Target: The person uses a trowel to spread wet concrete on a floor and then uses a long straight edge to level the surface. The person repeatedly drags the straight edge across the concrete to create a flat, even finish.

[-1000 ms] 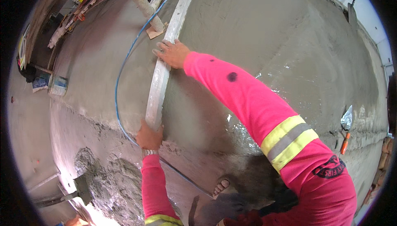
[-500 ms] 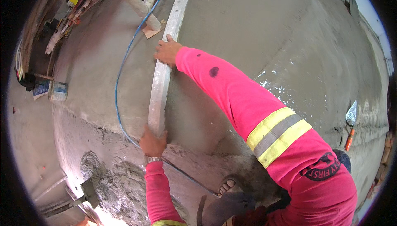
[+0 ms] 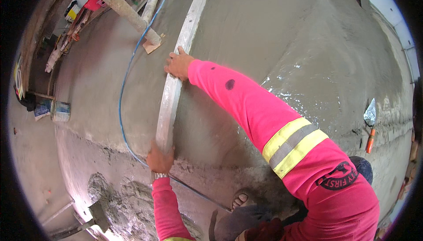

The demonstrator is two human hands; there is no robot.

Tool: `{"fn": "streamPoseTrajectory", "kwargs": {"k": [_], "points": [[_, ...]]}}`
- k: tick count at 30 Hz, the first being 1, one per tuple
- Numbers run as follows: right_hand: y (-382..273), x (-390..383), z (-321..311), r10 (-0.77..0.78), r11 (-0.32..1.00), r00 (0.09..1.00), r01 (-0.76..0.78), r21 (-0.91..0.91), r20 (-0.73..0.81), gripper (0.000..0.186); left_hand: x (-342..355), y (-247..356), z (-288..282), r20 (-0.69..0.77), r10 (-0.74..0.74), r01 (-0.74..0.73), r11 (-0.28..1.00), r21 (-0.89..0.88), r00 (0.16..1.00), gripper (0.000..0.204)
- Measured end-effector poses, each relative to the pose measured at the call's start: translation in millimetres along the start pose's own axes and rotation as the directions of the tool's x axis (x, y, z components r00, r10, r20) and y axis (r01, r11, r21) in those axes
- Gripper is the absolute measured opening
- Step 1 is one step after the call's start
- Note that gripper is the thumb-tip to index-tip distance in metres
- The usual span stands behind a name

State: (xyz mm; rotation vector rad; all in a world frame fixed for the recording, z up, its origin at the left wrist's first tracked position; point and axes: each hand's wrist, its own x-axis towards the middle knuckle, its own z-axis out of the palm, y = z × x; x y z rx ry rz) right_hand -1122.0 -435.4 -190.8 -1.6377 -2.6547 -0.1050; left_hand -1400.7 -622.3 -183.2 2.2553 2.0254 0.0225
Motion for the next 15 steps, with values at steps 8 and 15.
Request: {"fn": "streamPoseTrajectory", "kwargs": {"k": [8,15], "points": [[-2.7,-9.9,-7.2,0.038,0.999,0.998,-0.039,0.027,0.041,0.038,-4.2,-6.5,7.4,-0.009,0.047,-0.047,0.999,0.021,0.999,0.078],[-1.4,-24.8,-10.0,0.065,0.997,0.996,-0.067,0.034,0.054,0.035,-4.1,-1.2,-0.2,0.037,0.036,-0.037,0.999,0.030,0.999,0.076]]}}
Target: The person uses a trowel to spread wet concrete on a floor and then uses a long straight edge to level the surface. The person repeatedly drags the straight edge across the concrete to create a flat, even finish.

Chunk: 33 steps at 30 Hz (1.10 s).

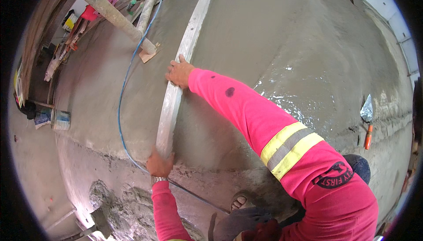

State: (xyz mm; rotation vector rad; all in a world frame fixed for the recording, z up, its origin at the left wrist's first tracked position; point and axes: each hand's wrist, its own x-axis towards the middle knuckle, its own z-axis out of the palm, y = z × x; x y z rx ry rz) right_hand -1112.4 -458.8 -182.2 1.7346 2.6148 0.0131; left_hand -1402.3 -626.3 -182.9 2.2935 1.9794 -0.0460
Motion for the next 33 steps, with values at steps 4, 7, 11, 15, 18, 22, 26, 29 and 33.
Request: {"fn": "streamPoseTrajectory", "kwargs": {"k": [4,7,11,15,18,22,26,29,33], "points": [[7.3,-11.3,-0.7,0.019,1.000,0.999,-0.018,-0.011,0.034,0.056,3.1,1.5,1.1,0.000,0.041,-0.041,0.999,-0.011,0.999,0.073],[6.0,-15.2,-2.0,0.035,0.999,0.998,-0.035,-0.008,0.046,0.057,4.9,-8.7,3.9,-0.023,0.071,-0.071,0.997,0.009,0.997,0.072],[8.4,-18.8,-0.1,0.050,0.999,0.998,-0.050,0.010,0.026,0.057,7.6,-6.1,2.8,-0.020,0.110,-0.111,0.994,-0.025,0.994,0.072],[8.1,-19.8,-2.7,0.033,0.999,0.999,-0.034,0.027,0.040,0.051,6.1,-6.8,0.7,-0.015,0.085,-0.085,0.996,-0.027,0.996,0.073],[11.3,-18.6,3.3,-0.003,0.999,1.000,0.002,-0.047,-0.026,0.046,5.7,-4.0,-2.2,-0.001,0.067,-0.066,0.997,-0.043,0.998,0.072],[16.0,-24.9,5.9,-0.009,0.999,0.997,0.006,-0.041,-0.082,0.042,7.6,-5.3,4.6,-0.034,0.073,-0.074,0.997,-0.029,0.997,0.072],[20.0,-20.6,17.2,-0.007,1.000,0.989,0.005,-0.015,-0.149,0.044,6.0,-3.6,9.3,-0.103,0.109,-0.114,0.993,-0.038,0.989,0.072],[26.7,-19.3,17.8,0.006,1.000,0.990,-0.006,-0.002,-0.138,0.045,9.2,-1.5,7.2,-0.084,0.122,-0.127,0.990,-0.054,0.989,0.069],[28.7,-22.5,8.1,-0.005,1.000,0.996,0.002,-0.025,-0.087,0.045,8.4,5.8,6.1,-0.066,0.122,-0.126,0.991,-0.055,0.990,0.066]]}}
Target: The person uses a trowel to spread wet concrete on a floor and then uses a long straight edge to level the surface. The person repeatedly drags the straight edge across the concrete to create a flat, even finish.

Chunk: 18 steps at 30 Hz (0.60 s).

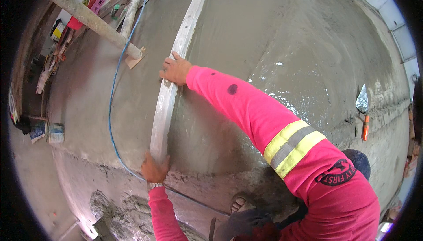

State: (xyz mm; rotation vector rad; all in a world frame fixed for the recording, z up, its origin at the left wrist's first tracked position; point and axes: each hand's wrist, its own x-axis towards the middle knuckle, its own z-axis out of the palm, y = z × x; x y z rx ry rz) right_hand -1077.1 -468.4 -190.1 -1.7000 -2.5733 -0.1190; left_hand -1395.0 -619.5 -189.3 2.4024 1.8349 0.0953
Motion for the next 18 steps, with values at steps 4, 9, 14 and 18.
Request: {"fn": "streamPoseTrajectory", "kwargs": {"k": [4,9,14,18], "points": [[20.5,0.9,2.6,0.037,0.999,0.999,-0.038,-0.008,-0.014,0.048,12.3,3.5,7.6,-0.018,0.052,-0.053,0.998,-0.029,0.998,0.068],[24.4,0.2,7.6,0.058,0.998,0.997,-0.059,-0.017,-0.044,0.049,15.8,10.6,13.4,-0.049,0.057,-0.057,0.998,-0.001,0.997,0.069],[23.1,-4.6,0.4,0.061,0.998,0.998,-0.060,-0.029,0.012,0.048,13.2,13.2,7.8,-0.028,0.080,-0.080,0.997,-0.018,0.996,0.068],[22.4,-11.9,-2.6,0.061,0.998,0.998,-0.061,-0.012,0.001,0.047,8.2,20.5,6.4,-0.057,0.098,-0.099,0.995,-0.010,0.993,0.066]]}}
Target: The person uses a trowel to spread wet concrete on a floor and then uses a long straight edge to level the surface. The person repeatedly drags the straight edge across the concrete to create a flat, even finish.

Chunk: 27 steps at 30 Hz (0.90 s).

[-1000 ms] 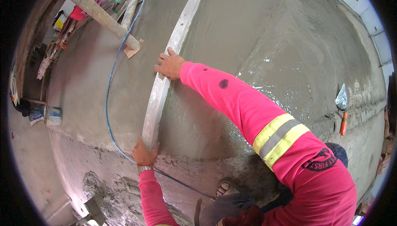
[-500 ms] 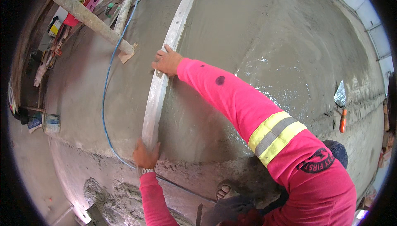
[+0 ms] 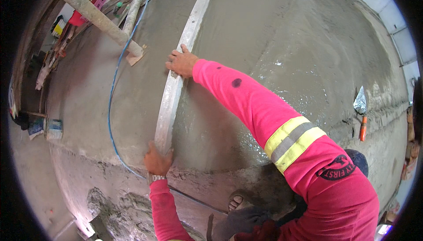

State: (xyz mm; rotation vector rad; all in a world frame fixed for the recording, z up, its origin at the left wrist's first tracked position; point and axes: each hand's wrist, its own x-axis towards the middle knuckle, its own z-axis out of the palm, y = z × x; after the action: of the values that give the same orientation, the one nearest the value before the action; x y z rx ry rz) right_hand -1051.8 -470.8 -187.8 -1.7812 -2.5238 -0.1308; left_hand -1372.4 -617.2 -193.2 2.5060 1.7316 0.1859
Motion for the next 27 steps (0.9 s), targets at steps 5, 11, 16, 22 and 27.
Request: {"fn": "streamPoseTrajectory", "kwargs": {"k": [5,11,16,22,27], "points": [[-7.5,-10.4,1.6,-0.025,1.000,0.999,0.025,0.007,0.025,0.049,-19.1,1.2,1.5,0.027,-0.033,0.032,0.999,0.034,0.999,0.069],[9.5,-6.0,8.6,-0.040,0.995,0.996,0.047,-0.087,0.082,0.052,-12.7,15.2,3.9,0.115,-0.129,0.105,0.974,0.200,0.985,0.080],[22.1,2.6,8.9,-0.061,0.995,0.998,0.061,-0.083,-0.002,0.050,2.1,11.9,7.6,0.089,-0.080,0.070,0.991,0.114,0.993,0.080],[2.1,-17.2,11.8,-0.063,0.996,0.998,0.061,-0.065,-0.023,0.045,-27.7,17.9,4.2,0.041,-0.019,0.015,0.997,0.081,0.999,0.079],[-3.2,-41.5,11.7,-0.110,0.990,0.994,0.110,-0.087,0.006,0.048,-58.6,31.0,8.8,0.110,-0.101,0.096,0.994,0.046,0.989,0.081]]}}
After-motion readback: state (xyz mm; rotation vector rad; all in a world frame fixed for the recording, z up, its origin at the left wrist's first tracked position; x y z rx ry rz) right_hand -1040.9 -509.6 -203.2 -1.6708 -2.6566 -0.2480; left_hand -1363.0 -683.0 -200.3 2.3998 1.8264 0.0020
